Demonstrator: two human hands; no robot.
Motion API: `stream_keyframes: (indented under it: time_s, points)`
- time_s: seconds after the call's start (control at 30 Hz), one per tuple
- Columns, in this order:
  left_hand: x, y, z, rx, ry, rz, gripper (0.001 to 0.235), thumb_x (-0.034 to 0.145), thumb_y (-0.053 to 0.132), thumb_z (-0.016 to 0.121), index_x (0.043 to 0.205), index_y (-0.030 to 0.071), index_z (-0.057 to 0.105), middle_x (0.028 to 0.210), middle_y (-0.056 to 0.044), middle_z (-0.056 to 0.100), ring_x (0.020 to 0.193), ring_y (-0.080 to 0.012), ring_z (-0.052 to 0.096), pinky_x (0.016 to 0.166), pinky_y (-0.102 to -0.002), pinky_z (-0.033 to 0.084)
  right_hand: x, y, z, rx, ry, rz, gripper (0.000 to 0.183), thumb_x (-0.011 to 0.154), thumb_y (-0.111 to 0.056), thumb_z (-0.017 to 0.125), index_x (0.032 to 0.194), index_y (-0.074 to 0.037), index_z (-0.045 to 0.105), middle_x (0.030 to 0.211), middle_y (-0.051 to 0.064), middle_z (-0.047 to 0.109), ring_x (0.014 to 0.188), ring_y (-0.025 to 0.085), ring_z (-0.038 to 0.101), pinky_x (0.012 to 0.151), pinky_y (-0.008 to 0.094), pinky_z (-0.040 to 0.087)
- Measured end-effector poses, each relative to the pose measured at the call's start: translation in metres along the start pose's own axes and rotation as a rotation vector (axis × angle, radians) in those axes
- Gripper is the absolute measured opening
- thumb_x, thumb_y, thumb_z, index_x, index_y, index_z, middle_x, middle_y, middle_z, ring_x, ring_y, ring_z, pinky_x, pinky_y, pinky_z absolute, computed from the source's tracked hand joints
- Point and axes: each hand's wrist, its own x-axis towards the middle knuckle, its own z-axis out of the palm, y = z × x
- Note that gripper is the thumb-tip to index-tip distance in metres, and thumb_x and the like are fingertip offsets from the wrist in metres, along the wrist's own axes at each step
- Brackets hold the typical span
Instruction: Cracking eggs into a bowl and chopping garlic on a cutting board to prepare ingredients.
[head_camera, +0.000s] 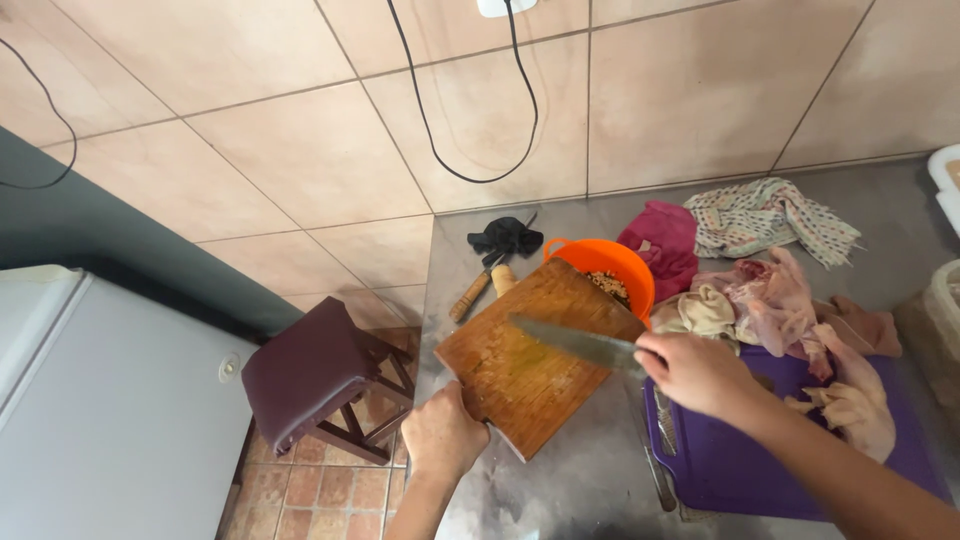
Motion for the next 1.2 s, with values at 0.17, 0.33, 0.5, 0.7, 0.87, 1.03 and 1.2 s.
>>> stream_keyframes:
  time_s: [0.17,0.33,0.5,0.7,0.87,1.03,1.2]
  points:
    - [-0.02,-0.018,-0.002,0.019,-0.027,-0.031,0.022,0.067,0.025,0.061,0.088,0.019,0.057,0.076,-0.007,0.072,0.074,-0.0384,0.071,0.063,-0.047,0.057,0.028,0.042,-0.005,-0.043,-0.006,0.176,0.028,0.109,-0.021,0.043,0.094,-0.018,0.066,0.06,-0.006,0.058,0.042,0.005,0.045,0.039,0.02,0.034]
    - [-0.048,-0.071,0.033,0.009,-0.029,-0.041,0.027,0.069,0.033,0.064,0.093,0.023,0.057,0.086,-0.006,0.073,0.089,-0.0373,0.071,0.073,-0.051,0.058,0.036,0.06,0.009,0.231,-0.102,0.482,0.031,0.102,-0.033,0.041,0.121,-0.019,0.063,0.106,0.009,0.078,0.09,0.025,0.075,0.072,0.039,0.054]
    - [-0.064,-0.115,0.099,0.034,0.135,-0.03,0.017,0.068,0.04,0.065,0.072,0.028,0.054,0.062,0.002,0.064,0.07,-0.0271,0.069,0.062,-0.04,0.055,0.049,0.069,0.055,0.843,-0.123,0.581,0.024,0.108,-0.02,0.046,0.097,-0.004,0.061,0.07,0.009,0.064,0.052,0.02,0.058,0.042,0.031,0.042]
    - [-0.049,-0.141,0.197,0.129,0.006,0.142,0.033,0.057,0.04,0.071,0.083,0.03,0.052,0.074,0.003,0.064,0.078,-0.0311,0.066,0.064,-0.043,0.053,0.049,0.051,0.063,1.015,-0.09,0.679,0.028,0.109,-0.018,0.047,0.096,0.001,0.063,0.071,0.011,0.061,0.052,0.019,0.05,0.044,0.032,0.039]
    - [-0.023,-0.143,0.236,0.045,-0.025,0.302,0.026,0.061,0.022,0.065,0.085,0.024,0.057,0.082,0.001,0.067,0.079,-0.0374,0.065,0.069,-0.048,0.056,0.053,0.041,0.063,1.076,-0.037,0.709,0.03,0.109,-0.017,0.047,0.098,0.005,0.063,0.071,0.015,0.063,0.051,0.02,0.051,0.044,0.033,0.038]
    - [0.012,-0.158,0.254,-0.061,-0.145,0.547,0.04,0.067,0.021,0.072,0.103,0.017,0.057,0.103,-0.006,0.063,0.101,-0.035,0.056,0.091,-0.046,0.046,0.055,0.041,0.072,1.065,-0.028,0.713,0.029,0.108,-0.019,0.052,0.1,0.004,0.067,0.069,0.013,0.063,0.05,0.019,0.052,0.042,0.032,0.038]
    - [0.031,-0.115,0.181,0.205,-0.454,0.567,0.057,0.081,0.059,0.079,0.116,0.018,0.061,0.121,-0.006,0.062,0.119,-0.0313,0.046,0.102,-0.044,0.037,0.049,0.031,0.06,0.984,-0.075,0.668,0.031,0.108,-0.016,0.053,0.092,0.006,0.068,0.071,0.014,0.066,0.051,0.02,0.055,0.043,0.033,0.041]
